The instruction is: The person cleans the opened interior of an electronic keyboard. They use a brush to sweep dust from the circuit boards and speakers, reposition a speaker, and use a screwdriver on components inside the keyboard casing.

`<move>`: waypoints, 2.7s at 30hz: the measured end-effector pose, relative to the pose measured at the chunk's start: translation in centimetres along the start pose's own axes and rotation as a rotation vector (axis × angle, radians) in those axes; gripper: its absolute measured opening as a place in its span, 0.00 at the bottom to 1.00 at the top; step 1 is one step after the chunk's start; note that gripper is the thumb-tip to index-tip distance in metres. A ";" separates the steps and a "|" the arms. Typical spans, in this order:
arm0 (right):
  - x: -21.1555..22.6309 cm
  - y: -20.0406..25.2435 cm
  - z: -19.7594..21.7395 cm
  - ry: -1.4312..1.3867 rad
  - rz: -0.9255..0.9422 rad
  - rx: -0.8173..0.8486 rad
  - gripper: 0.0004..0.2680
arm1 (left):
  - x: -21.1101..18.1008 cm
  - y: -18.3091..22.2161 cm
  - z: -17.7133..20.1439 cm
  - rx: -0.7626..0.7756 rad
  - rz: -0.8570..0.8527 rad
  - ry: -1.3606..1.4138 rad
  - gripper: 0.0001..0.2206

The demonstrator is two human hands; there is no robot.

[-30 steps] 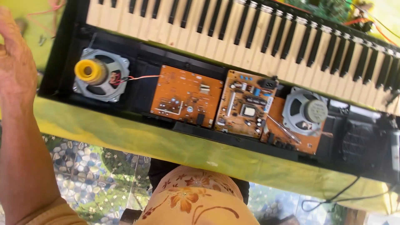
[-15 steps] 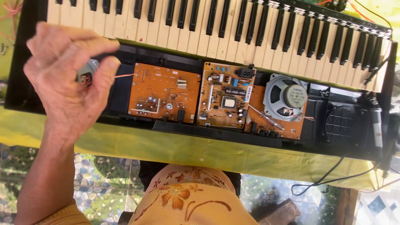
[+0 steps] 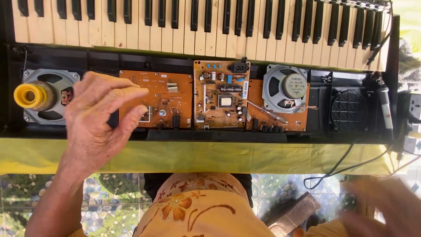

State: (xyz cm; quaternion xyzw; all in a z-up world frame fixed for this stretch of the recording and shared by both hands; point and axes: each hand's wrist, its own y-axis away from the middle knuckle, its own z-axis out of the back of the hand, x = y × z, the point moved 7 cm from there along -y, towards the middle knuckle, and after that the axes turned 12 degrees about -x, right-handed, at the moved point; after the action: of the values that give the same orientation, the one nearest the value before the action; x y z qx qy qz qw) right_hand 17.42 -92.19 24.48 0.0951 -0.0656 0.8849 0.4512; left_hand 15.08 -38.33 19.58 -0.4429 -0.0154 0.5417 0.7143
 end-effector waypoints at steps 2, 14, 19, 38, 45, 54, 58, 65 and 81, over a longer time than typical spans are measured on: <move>2.9 -4.5 -3.2 -0.008 -0.019 0.006 0.21 | -0.9 -0.2 -1.2 0.039 -0.005 0.024 0.10; -0.6 -14.1 -8.9 0.486 0.016 0.123 0.18 | -6.9 0.7 -13.8 0.390 -0.052 0.151 0.22; -2.7 -12.7 -7.4 0.690 -0.072 0.020 0.18 | -9.2 -0.3 -16.3 0.406 -0.083 0.253 0.24; -4.5 -13.8 -10.0 0.025 -0.282 -0.387 0.05 | -10.2 -0.6 -25.7 0.471 1.010 1.231 0.42; -3.4 -10.2 -11.9 -0.100 -0.160 -0.463 0.08 | -11.3 -0.1 -25.4 0.465 0.758 1.073 0.28; -3.5 -10.3 -13.5 -0.269 -0.262 -0.581 0.04 | -12.4 0.2 -26.0 0.430 0.698 1.061 0.25; -3.4 -10.1 -13.2 -0.341 -0.262 -0.627 0.03 | -13.5 0.5 -26.6 0.477 0.702 1.058 0.25; -3.3 -9.6 -12.7 -0.375 -0.245 -0.656 0.03 | -13.9 1.2 -26.6 0.527 0.751 1.095 0.28; -9.5 -17.0 -15.7 -0.321 -0.290 -0.441 0.06 | -10.4 -2.0 -26.8 0.323 1.127 1.264 0.43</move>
State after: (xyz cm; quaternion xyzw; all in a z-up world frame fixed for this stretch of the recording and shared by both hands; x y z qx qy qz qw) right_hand 34.97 -86.51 7.52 0.1419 -0.3125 0.7494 0.5662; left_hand 25.76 -63.04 9.42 -0.4957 0.6845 0.4626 0.2678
